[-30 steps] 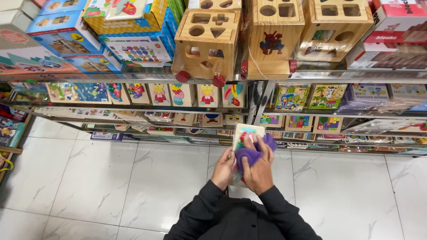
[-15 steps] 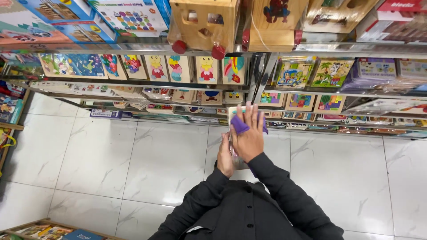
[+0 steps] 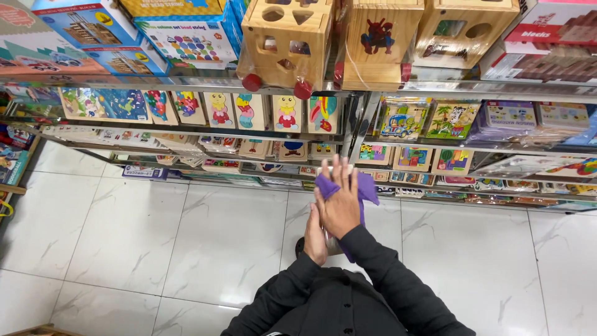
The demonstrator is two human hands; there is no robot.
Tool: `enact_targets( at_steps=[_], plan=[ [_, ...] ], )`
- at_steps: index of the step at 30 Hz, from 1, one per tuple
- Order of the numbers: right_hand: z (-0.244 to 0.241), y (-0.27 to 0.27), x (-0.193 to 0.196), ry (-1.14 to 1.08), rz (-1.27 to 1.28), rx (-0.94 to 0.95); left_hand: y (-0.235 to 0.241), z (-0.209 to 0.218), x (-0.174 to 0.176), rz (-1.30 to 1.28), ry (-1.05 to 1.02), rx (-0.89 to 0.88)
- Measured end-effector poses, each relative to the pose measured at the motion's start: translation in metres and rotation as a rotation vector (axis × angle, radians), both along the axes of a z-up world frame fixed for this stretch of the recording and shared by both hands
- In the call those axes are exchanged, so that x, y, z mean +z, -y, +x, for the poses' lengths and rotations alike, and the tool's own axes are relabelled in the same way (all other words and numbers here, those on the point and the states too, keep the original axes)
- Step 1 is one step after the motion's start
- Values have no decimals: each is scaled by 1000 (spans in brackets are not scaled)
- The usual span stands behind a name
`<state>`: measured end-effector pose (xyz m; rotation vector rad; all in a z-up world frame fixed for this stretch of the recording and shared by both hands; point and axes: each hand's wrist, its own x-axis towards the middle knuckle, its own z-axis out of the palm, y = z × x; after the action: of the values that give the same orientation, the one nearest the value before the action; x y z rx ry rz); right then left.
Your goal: Wiping and cleaning wooden puzzle toys on a store shelf using a cloth.
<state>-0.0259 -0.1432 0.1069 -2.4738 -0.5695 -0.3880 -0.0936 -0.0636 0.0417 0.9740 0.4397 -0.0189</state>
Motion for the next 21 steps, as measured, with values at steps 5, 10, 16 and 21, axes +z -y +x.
enact_targets(
  at_steps=[5,10,16,21],
  plan=[
    [-24,4,0,-113,-103,264,-21,11,23,-331,-16,117],
    [-10,19,-33,-124,182,98,-35,17,5,-78,146,250],
    [34,53,-74,-1044,1197,-142,-29,9,1,2,37,-8],
    [43,52,-23,-1077,1859,195,-4,-4,-9,82,36,-163]
  ],
)
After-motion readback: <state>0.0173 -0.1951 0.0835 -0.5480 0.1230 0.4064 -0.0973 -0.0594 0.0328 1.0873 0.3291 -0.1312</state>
